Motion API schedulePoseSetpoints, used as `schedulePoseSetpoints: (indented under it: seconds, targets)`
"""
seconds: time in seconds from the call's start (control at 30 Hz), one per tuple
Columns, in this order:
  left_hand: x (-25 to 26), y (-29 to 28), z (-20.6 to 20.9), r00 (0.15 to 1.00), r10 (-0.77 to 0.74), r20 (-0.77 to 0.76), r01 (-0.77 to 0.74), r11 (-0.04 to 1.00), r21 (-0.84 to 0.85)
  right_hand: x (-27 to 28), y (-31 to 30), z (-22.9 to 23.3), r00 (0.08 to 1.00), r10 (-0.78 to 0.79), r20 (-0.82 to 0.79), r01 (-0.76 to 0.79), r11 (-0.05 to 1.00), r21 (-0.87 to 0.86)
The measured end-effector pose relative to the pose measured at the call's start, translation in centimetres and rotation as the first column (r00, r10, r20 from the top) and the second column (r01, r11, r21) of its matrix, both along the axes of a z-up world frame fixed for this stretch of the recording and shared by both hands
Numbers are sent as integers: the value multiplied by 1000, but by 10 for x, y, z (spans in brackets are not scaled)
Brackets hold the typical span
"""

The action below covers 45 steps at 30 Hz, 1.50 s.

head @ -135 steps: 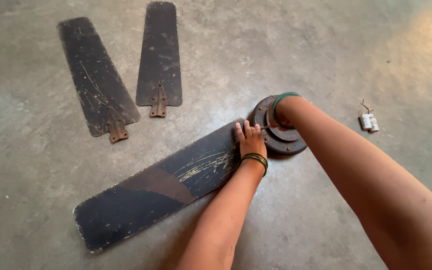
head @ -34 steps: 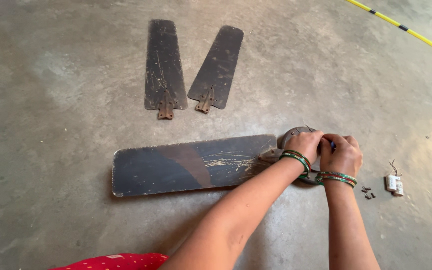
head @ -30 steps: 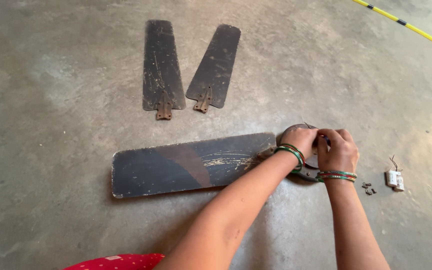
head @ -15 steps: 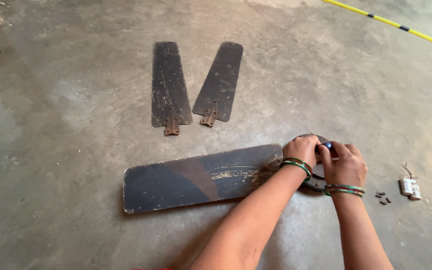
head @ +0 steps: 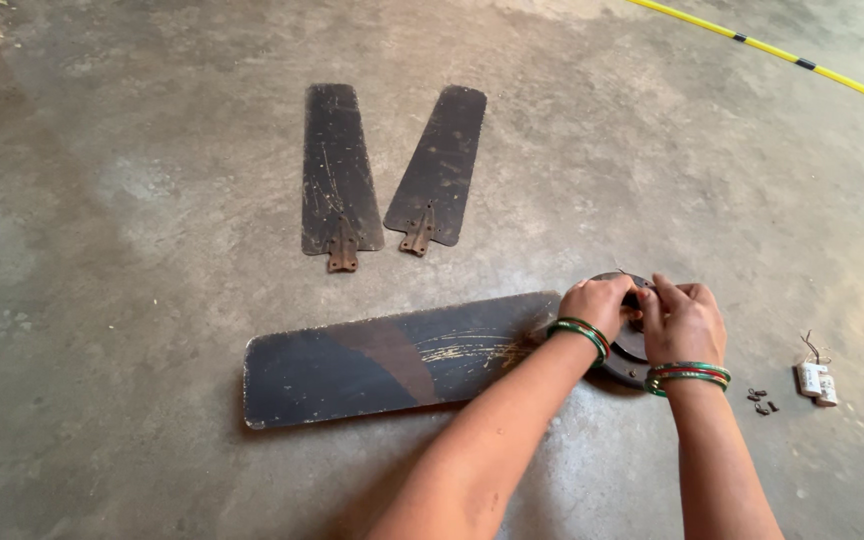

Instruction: The person uses a screwdriver to remove screws and detach three fan blades from the central motor housing. The blades and motor are then laid out separately on the floor.

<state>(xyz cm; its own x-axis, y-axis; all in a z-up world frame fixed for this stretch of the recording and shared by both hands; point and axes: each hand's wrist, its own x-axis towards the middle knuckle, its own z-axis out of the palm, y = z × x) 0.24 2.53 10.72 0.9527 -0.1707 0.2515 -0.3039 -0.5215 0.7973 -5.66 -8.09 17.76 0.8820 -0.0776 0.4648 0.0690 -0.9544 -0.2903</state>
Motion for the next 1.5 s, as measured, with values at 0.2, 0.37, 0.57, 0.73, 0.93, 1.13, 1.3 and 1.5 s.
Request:
schedulePoseSetpoints:
  seconds: [0.2,0.37,0.57,0.73,0.93,1.13,1.3,1.5]
  targets:
    - [-11,-6,8,999,42,-15,-41,998,48,-2,7,1,992,-25,124,33,998,-61]
    - [3,1,20,997,-71,14,70,996,52,-9,11,8,977,156,148,-148,987,-65]
    - [-2,0,18,998,15,-67,-9,995,100,-11,13,13,982,174,78,-174,985,-6]
    - [-10,-10,7,996,83,-23,-84,995,-58,-11,17,10,997,-25,72,20,998,68]
    - [-4,-21,-6,999,-31,22,32,999,-35,-15,6,12,994,-6,113,5,1000,8]
    - [6,-6,12,988,-155,9,154,985,78,-17,-5,22,988,151,27,-152,988,30]
    - [-2,-5,17,999,-42,12,40,990,133,-18,2,15,998,65,-25,-62,993,99]
    - [-5,-21,2,998,10,57,-17,993,118,-25,14,0,976,-190,-108,195,980,30]
